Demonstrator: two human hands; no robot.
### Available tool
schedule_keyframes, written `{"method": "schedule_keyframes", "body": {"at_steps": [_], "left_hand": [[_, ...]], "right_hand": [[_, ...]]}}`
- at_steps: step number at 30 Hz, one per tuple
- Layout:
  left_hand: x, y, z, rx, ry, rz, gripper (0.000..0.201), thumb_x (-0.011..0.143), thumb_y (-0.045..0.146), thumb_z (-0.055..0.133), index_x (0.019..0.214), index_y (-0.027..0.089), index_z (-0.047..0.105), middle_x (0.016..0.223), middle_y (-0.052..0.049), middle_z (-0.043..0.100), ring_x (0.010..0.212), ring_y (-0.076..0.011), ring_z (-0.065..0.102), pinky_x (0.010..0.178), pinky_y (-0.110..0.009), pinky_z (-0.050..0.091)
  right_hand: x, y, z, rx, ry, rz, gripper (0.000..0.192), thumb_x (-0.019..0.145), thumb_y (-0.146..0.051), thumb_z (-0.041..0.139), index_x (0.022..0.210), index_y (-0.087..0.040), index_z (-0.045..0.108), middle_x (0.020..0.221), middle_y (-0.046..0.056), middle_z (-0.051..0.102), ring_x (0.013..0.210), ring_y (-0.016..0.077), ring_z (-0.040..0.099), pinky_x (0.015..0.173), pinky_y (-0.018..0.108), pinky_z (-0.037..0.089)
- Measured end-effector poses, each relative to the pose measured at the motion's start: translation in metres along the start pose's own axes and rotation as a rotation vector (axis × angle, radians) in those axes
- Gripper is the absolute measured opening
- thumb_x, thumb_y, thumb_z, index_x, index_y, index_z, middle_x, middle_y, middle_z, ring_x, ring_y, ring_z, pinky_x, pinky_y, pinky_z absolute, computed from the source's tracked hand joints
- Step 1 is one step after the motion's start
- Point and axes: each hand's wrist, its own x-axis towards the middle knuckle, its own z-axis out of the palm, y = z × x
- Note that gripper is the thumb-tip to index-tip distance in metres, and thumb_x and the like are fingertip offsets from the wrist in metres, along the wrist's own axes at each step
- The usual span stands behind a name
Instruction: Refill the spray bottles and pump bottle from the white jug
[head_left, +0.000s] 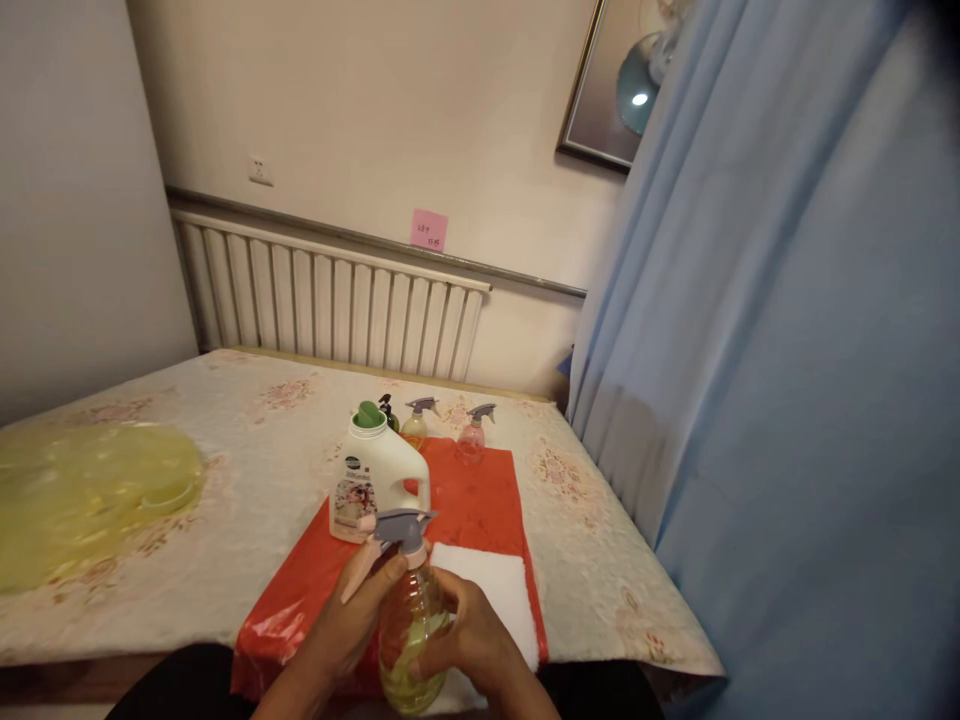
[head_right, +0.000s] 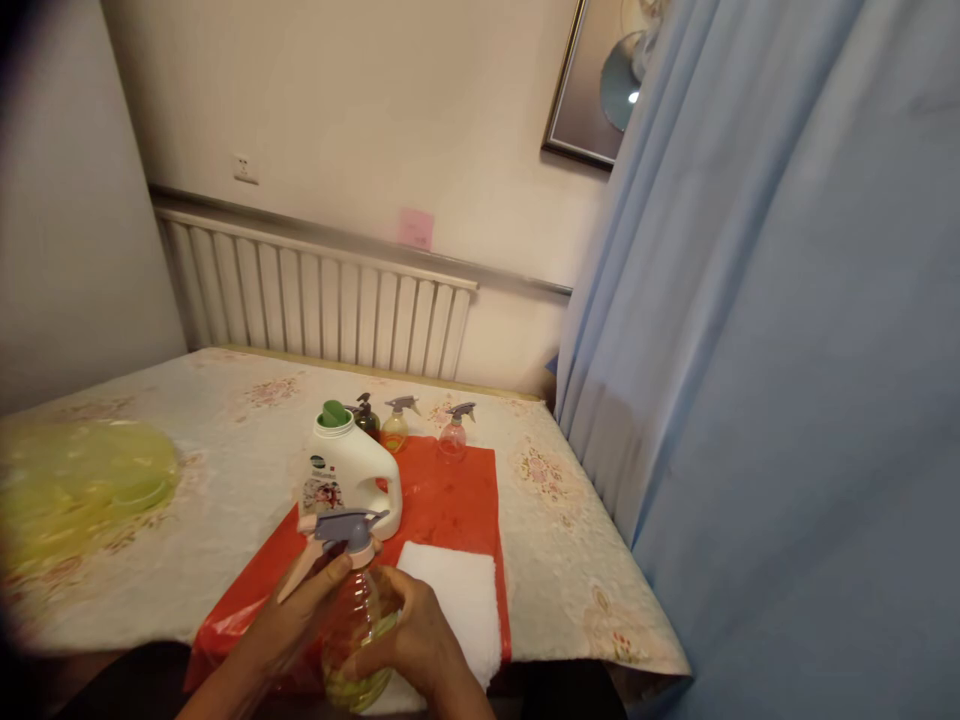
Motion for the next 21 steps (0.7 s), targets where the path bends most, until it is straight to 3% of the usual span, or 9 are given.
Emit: {"method": "schedule_keyframes", "body": {"at_steps": [5,9,13,16,21], "left_hand": [[0.002,-0.01,0.002,-0.152,-0.03,-0.141,0.048,0.065,0.049,0.085,0.098,0.016,0.075,0.099,-0.01,0.079,0.104,-0.032,0.071,0.092,-0.041,0.056],[0.002,-0.014,0.002,-0.108,-0.046,-0.091,0.046,0.065,0.051,0.084,0.098,0.02,0.076,0.103,-0.006,0.08,0.101,-0.0292,0.071,0.087,-0.036,0.057],[0.005,-0.015,0.007,-0.051,-0.047,-0.053,0.046,0.057,0.045,0.09,0.093,0.02,0.075,0.092,-0.004,0.08,0.088,-0.0269,0.073,0.074,-0.031,0.058],[0.006,-0.012,0.013,-0.01,-0.022,-0.039,0.044,0.062,0.047,0.087,0.092,0.017,0.073,0.083,-0.003,0.077,0.078,-0.0226,0.071,0.072,-0.029,0.056],[0.003,0.0,0.02,0.07,-0.114,0.023,0.027,0.077,0.042,0.076,0.089,0.019,0.067,0.082,0.001,0.071,0.076,-0.0168,0.065,0.072,-0.024,0.052]], "right_hand": [[0.0,-0.004,0.001,0.042,0.0,-0.003,0.062,0.04,-0.014,0.092,0.098,-0.015,0.072,0.083,-0.002,0.073,0.072,0.0161,0.061,0.066,0.025,0.046],[-0.001,-0.007,0.001,0.018,0.017,-0.006,0.061,0.041,-0.014,0.091,0.099,-0.015,0.072,0.081,-0.003,0.071,0.071,0.0159,0.06,0.064,0.024,0.045],[-0.001,-0.005,0.0,-0.049,0.041,-0.037,0.06,0.041,-0.009,0.089,0.098,-0.016,0.072,0.083,-0.004,0.07,0.072,0.0163,0.06,0.063,0.024,0.044],[-0.001,-0.003,-0.002,-0.058,0.043,-0.03,0.06,0.041,-0.008,0.088,0.098,-0.017,0.071,0.083,-0.004,0.07,0.073,0.0167,0.061,0.063,0.024,0.045],[-0.002,-0.001,-0.006,-0.051,0.027,-0.048,0.061,0.042,-0.009,0.088,0.101,-0.017,0.072,0.085,-0.005,0.071,0.07,0.0129,0.057,0.062,0.021,0.043]]}}
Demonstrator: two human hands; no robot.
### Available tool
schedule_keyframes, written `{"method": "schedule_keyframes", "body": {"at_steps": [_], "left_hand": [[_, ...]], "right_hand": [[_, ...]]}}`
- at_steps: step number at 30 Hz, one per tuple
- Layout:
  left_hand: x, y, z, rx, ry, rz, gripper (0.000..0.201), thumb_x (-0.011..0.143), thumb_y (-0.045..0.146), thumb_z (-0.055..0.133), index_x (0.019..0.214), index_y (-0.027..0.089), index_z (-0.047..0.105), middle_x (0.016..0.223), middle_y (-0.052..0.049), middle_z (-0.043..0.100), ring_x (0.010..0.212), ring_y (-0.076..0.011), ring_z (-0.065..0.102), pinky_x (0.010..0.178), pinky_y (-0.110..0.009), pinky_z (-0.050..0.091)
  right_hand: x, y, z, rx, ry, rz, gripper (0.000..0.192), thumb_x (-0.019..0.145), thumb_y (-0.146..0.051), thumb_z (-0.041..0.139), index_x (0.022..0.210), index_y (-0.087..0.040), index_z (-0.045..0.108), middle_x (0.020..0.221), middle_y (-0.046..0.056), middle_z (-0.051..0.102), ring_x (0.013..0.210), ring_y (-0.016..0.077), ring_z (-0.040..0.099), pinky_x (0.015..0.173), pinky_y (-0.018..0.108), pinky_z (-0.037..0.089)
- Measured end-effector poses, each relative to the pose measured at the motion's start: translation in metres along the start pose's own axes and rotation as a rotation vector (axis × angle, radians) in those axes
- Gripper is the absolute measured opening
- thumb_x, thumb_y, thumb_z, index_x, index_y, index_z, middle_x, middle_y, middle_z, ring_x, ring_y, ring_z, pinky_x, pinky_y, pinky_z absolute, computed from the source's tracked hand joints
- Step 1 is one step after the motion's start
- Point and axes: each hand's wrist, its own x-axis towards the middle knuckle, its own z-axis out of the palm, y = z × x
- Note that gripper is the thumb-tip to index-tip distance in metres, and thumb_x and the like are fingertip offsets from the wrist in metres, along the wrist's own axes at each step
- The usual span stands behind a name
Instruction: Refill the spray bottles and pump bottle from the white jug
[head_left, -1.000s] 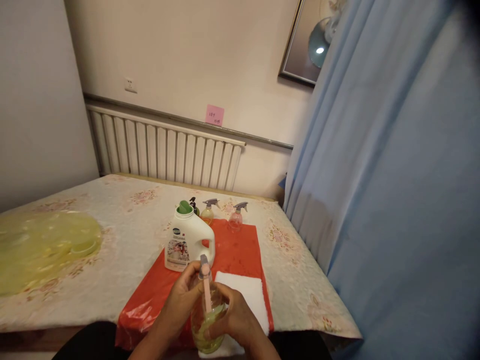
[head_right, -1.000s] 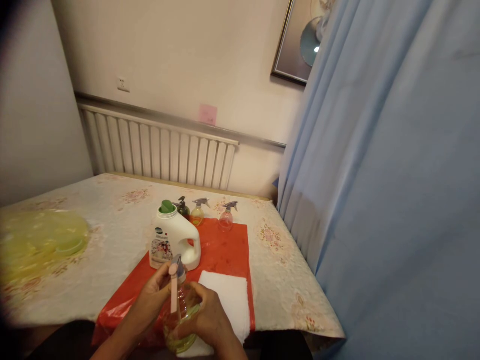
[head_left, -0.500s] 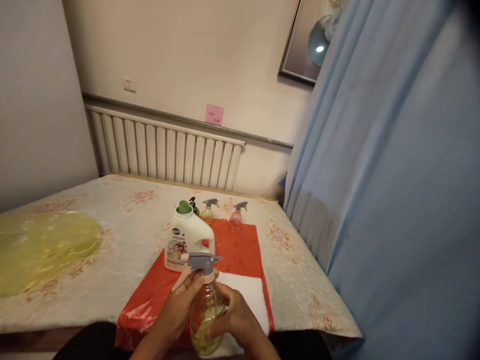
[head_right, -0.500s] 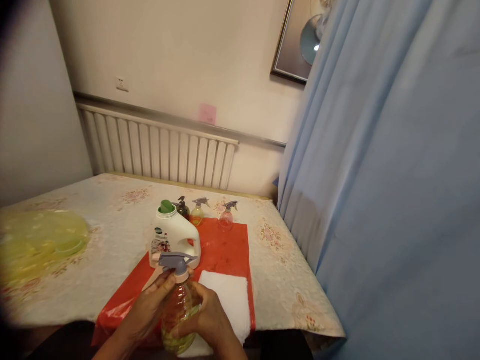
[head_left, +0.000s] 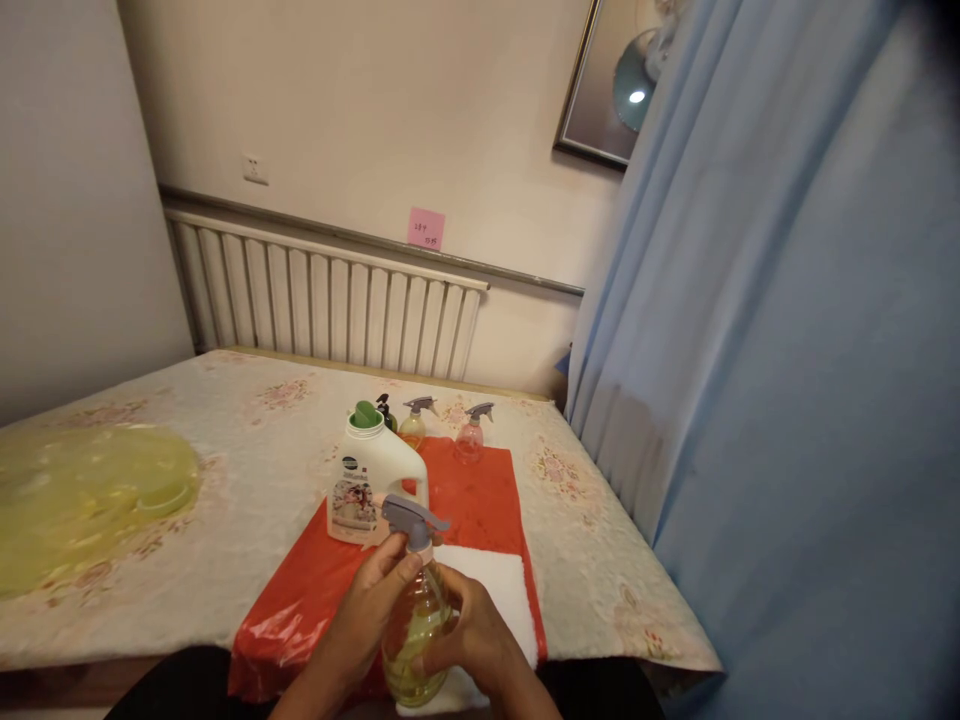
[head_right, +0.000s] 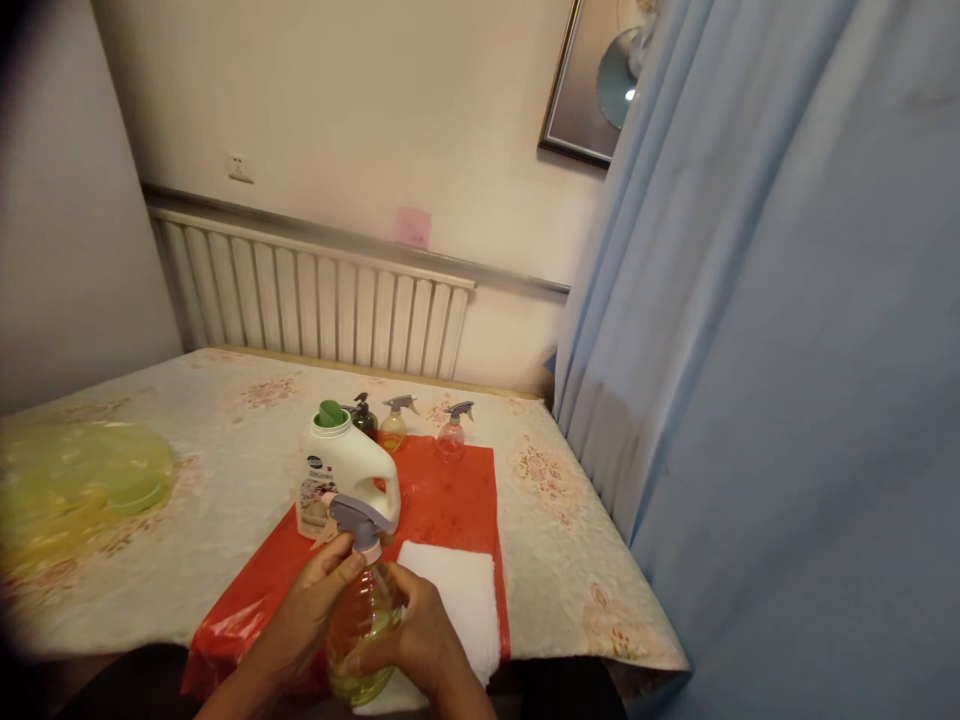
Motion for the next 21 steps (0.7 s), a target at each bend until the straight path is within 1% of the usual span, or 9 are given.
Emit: {"method": "schedule_keyframes", "body": {"at_steps": [3,5,9,11,14,16,19,21], "left_hand": [[-0.001,0.003,-0.002,0.073,-0.015,0.029,0.024,0.078,0.041,0.075,0.086,0.019,0.067,0.08,0.002,0.067,0.077,-0.0158,0.062,0.072,-0.022,0.051],[-0.001,0.0,-0.004,0.07,-0.025,0.026,0.027,0.079,0.041,0.074,0.093,0.019,0.067,0.082,0.002,0.067,0.079,-0.0166,0.062,0.072,-0.023,0.051],[0.0,-0.009,-0.007,0.003,0.056,0.027,0.034,0.077,0.04,0.076,0.102,0.02,0.065,0.094,-0.001,0.07,0.085,-0.0179,0.064,0.078,-0.025,0.052],[0.0,-0.012,-0.006,-0.04,0.076,0.033,0.037,0.076,0.039,0.077,0.105,0.02,0.064,0.096,-0.001,0.07,0.085,-0.0179,0.065,0.078,-0.026,0.052],[-0.002,-0.011,-0.002,-0.094,0.043,0.032,0.036,0.079,0.039,0.075,0.106,0.021,0.061,0.092,-0.001,0.07,0.077,-0.017,0.066,0.071,-0.026,0.052],[-0.005,-0.008,0.001,-0.1,0.042,0.039,0.034,0.08,0.04,0.074,0.105,0.022,0.06,0.09,0.0,0.07,0.075,-0.0163,0.065,0.069,-0.025,0.052],[-0.007,-0.003,0.007,-0.051,0.083,0.062,0.033,0.079,0.043,0.074,0.102,0.022,0.06,0.084,0.002,0.068,0.072,-0.0154,0.064,0.068,-0.024,0.051],[-0.005,0.0,0.01,0.003,0.116,0.079,0.033,0.075,0.043,0.077,0.095,0.022,0.06,0.078,0.004,0.067,0.07,-0.015,0.063,0.067,-0.023,0.051]], "right_hand": [[-0.001,0.002,0.0,0.011,-0.002,-0.001,0.061,0.043,-0.01,0.088,0.102,-0.018,0.073,0.085,-0.005,0.071,0.07,0.013,0.057,0.062,0.021,0.043],[0.0,0.003,0.0,0.004,0.0,-0.004,0.063,0.043,-0.01,0.088,0.103,-0.018,0.072,0.086,-0.004,0.072,0.072,0.014,0.058,0.063,0.022,0.043],[0.002,0.003,0.0,-0.012,0.013,0.005,0.064,0.041,-0.01,0.089,0.103,-0.017,0.073,0.086,-0.004,0.072,0.072,0.0145,0.058,0.063,0.022,0.043],[0.003,0.003,-0.001,-0.005,0.008,0.009,0.065,0.041,-0.011,0.089,0.103,-0.017,0.073,0.086,-0.004,0.071,0.072,0.014,0.058,0.063,0.022,0.043],[0.003,0.003,-0.002,-0.005,-0.008,0.006,0.066,0.041,-0.012,0.09,0.105,-0.017,0.072,0.087,-0.004,0.071,0.071,0.0135,0.058,0.064,0.022,0.043],[0.003,0.005,-0.002,-0.02,-0.008,0.006,0.064,0.041,-0.014,0.09,0.102,-0.017,0.072,0.086,-0.004,0.07,0.07,0.0134,0.057,0.063,0.022,0.042],[0.003,0.005,0.0,-0.044,0.003,-0.006,0.06,0.043,-0.016,0.09,0.101,-0.017,0.071,0.085,-0.004,0.07,0.071,0.0147,0.059,0.062,0.023,0.043],[0.003,0.004,0.0,-0.049,-0.006,-0.028,0.062,0.045,-0.017,0.09,0.104,-0.018,0.071,0.084,-0.003,0.07,0.073,0.0167,0.061,0.064,0.025,0.045]]}}
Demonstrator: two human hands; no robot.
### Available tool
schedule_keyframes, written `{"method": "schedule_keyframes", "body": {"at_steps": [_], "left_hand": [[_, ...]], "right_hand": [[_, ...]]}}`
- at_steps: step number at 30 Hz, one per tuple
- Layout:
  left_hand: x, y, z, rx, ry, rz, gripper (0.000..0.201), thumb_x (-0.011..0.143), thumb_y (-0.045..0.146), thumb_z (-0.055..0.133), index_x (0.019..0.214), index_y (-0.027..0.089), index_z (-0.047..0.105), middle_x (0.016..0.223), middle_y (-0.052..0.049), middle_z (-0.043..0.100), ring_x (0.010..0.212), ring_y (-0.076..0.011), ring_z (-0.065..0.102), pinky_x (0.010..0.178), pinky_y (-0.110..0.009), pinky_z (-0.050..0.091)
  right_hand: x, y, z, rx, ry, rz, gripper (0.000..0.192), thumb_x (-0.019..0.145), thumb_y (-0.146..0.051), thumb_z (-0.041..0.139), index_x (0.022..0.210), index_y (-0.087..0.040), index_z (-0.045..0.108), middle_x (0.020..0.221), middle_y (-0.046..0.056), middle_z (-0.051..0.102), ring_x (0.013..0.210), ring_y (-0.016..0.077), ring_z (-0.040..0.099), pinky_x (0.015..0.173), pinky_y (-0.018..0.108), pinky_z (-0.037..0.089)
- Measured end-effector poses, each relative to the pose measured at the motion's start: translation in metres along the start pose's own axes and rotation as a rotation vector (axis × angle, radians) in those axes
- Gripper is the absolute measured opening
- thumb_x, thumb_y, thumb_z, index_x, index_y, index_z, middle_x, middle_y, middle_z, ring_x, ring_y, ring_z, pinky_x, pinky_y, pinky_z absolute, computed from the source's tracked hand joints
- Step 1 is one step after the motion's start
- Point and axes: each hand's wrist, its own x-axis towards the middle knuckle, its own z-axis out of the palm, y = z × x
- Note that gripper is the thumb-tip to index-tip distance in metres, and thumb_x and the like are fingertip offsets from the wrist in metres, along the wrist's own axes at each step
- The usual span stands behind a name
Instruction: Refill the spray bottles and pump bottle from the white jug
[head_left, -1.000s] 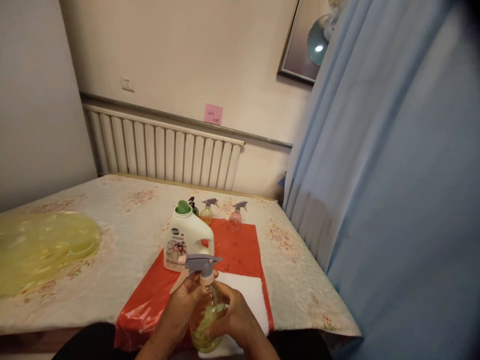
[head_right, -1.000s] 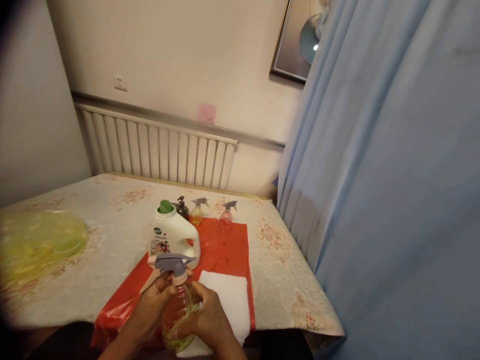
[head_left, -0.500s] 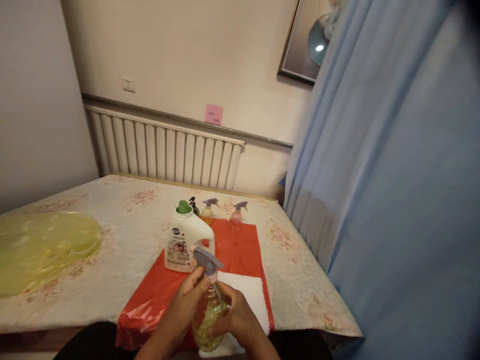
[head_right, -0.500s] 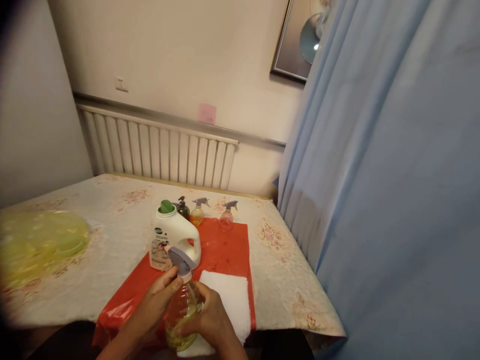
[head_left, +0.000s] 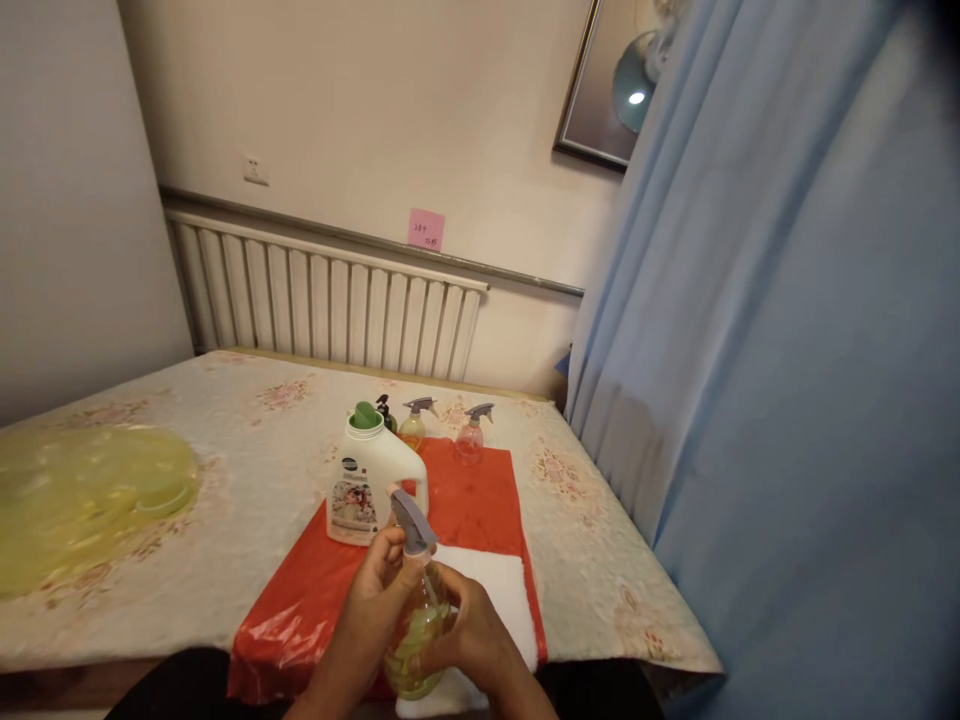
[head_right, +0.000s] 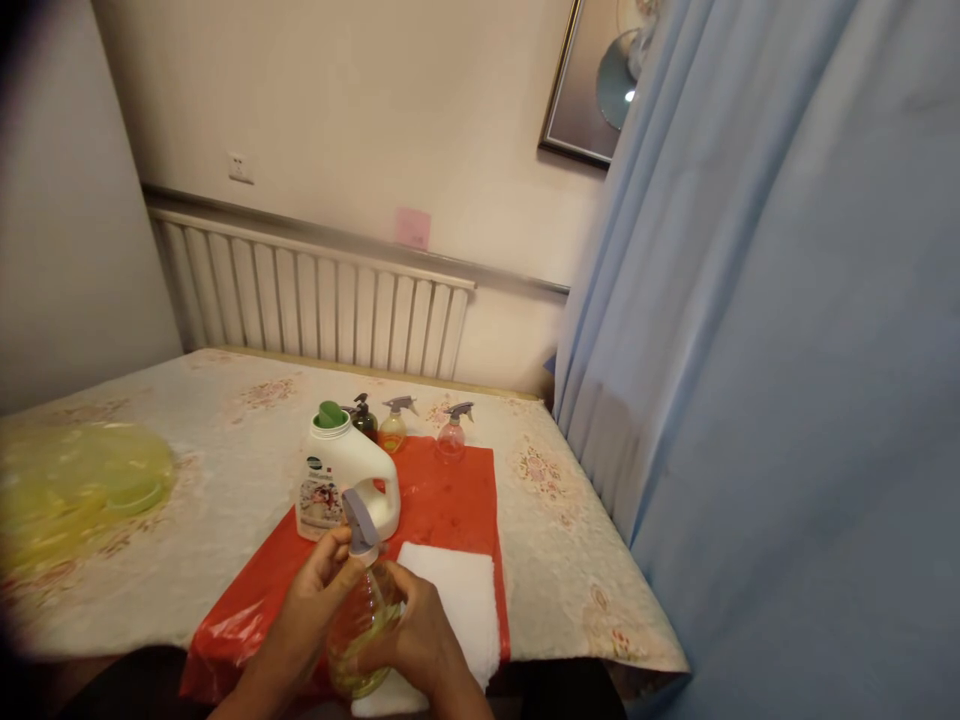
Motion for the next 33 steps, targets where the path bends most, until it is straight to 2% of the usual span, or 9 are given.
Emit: {"method": "schedule_keyframes", "body": {"at_steps": [4,10,13,15,18,21,23,26,33], "left_hand": [[0.005,0.004,0.002,0.048,-0.017,-0.026,0.035,0.068,0.042,0.082,0.088,0.021,0.061,0.076,0.003,0.067,0.071,-0.0168,0.063,0.066,-0.024,0.05],[0.006,0.01,-0.008,-0.011,-0.308,-0.158,0.028,0.082,0.038,0.072,0.101,0.019,0.068,0.092,-0.004,0.073,0.076,-0.017,0.066,0.072,-0.026,0.052],[0.005,0.012,-0.011,-0.019,-0.376,-0.192,0.033,0.083,0.038,0.071,0.11,0.019,0.07,0.101,-0.007,0.073,0.082,-0.0197,0.067,0.077,-0.029,0.052],[0.006,0.011,-0.011,-0.015,-0.361,-0.197,0.038,0.082,0.04,0.071,0.114,0.019,0.07,0.105,-0.008,0.072,0.088,-0.0223,0.067,0.082,-0.032,0.052],[0.01,0.006,-0.006,0.062,-0.258,-0.148,0.043,0.079,0.044,0.073,0.115,0.021,0.07,0.105,-0.007,0.073,0.096,-0.0251,0.066,0.087,-0.032,0.051],[0.013,0.005,0.003,0.147,-0.172,-0.072,0.049,0.069,0.046,0.08,0.111,0.022,0.072,0.093,-0.003,0.073,0.088,-0.0237,0.064,0.08,-0.028,0.052],[0.014,0.006,0.009,0.156,-0.159,-0.067,0.051,0.067,0.046,0.081,0.112,0.022,0.072,0.084,0.0,0.071,0.079,-0.0209,0.063,0.073,-0.026,0.052],[0.012,0.01,0.014,0.124,-0.162,-0.092,0.049,0.069,0.045,0.079,0.111,0.022,0.071,0.081,0.001,0.069,0.073,-0.018,0.06,0.069,-0.025,0.051],[0.01,0.003,0.011,0.023,-0.12,-0.091,0.04,0.067,0.038,0.084,0.1,0.021,0.068,0.086,-0.001,0.073,0.084,-0.0213,0.067,0.077,-0.028,0.053]], "right_hand": [[0.001,-0.001,-0.004,0.02,-0.02,-0.002,0.069,0.044,-0.017,0.091,0.11,-0.019,0.071,0.087,-0.003,0.07,0.079,0.0193,0.063,0.067,0.027,0.047],[-0.003,0.011,-0.013,0.05,-0.041,0.05,0.065,0.04,-0.019,0.093,0.103,-0.018,0.073,0.091,0.0,0.073,0.077,0.0181,0.063,0.068,0.026,0.046],[-0.004,0.015,-0.015,0.12,-0.081,0.076,0.065,0.038,-0.021,0.094,0.1,-0.017,0.074,0.088,0.0,0.074,0.075,0.0186,0.064,0.069,0.027,0.047],[-0.004,0.014,-0.016,0.163,-0.086,0.075,0.068,0.036,-0.022,0.094,0.1,-0.017,0.074,0.087,0.0,0.074,0.075,0.0194,0.065,0.069,0.028,0.047],[-0.003,0.01,-0.017,0.18,-0.076,0.064,0.071,0.037,-0.023,0.094,0.105,-0.017,0.073,0.088,0.001,0.074,0.079,0.0217,0.066,0.071,0.029,0.049],[-0.004,0.006,-0.019,0.159,-0.072,0.024,0.074,0.04,-0.024,0.094,0.111,-0.019,0.072,0.09,0.001,0.073,0.08,0.0215,0.066,0.073,0.031,0.05],[-0.005,0.005,-0.021,0.14,-0.068,0.003,0.076,0.041,-0.026,0.094,0.113,-0.019,0.071,0.091,0.001,0.073,0.08,0.0213,0.065,0.073,0.031,0.05],[-0.007,0.003,-0.022,0.125,-0.066,0.0,0.077,0.041,-0.028,0.093,0.114,-0.02,0.071,0.093,0.001,0.073,0.084,0.0216,0.065,0.073,0.03,0.05],[-0.01,0.003,-0.025,0.11,-0.068,-0.001,0.076,0.041,-0.028,0.093,0.114,-0.02,0.072,0.089,-0.001,0.072,0.081,0.0194,0.063,0.07,0.027,0.047]]}}
